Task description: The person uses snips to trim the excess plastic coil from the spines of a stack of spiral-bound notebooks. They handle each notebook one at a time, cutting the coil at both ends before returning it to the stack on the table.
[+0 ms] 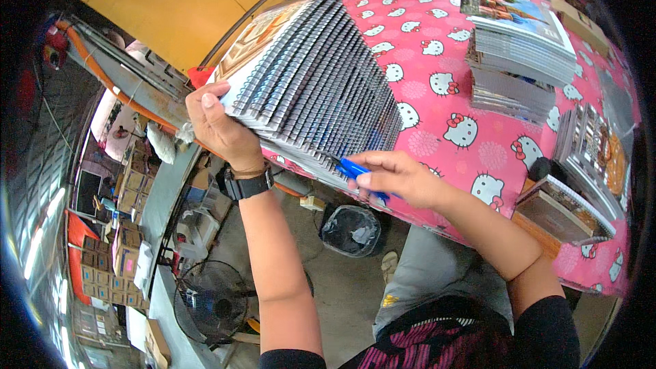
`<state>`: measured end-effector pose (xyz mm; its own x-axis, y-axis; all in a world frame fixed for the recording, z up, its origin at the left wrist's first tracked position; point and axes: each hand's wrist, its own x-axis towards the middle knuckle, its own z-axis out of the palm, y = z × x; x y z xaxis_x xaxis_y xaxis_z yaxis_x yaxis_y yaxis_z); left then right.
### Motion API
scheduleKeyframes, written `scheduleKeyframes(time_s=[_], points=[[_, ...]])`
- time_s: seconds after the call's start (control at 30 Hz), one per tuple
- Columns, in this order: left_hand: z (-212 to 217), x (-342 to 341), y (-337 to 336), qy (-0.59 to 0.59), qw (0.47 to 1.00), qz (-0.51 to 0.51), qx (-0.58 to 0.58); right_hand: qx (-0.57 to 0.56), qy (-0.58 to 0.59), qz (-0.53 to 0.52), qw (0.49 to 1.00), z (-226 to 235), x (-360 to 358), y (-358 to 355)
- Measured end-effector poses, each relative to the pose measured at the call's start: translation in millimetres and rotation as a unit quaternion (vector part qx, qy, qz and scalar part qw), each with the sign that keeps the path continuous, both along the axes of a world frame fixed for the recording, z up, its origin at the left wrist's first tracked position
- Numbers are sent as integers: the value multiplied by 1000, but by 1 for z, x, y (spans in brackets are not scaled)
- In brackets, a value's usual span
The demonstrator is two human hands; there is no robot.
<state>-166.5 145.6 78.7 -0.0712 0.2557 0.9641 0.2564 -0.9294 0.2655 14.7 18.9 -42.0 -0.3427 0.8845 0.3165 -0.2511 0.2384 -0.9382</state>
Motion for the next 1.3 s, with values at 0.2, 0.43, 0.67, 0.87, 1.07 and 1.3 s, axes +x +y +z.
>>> scheduleKeyframes(time_s=[0.2,0.43,0.67,0.87,1.07,1.3], points=[[1,1,-1,5,1000,8,0,320,-232,-305,866,-5,0,-5],[0,6,-4,-1,1000,-5,-15,-231,171,190,939,-13,9,6],[2,4,-6,17,997,71,-17,354,-242,-323,844,-16,6,4],[2,5,-6,36,997,67,6,-186,30,163,969,-5,18,8],[1,5,-3,16,1000,22,-9,229,-195,-190,935,-24,8,3],[1,6,-3,-1,1000,7,-21,191,-141,-143,961,-28,8,4]])
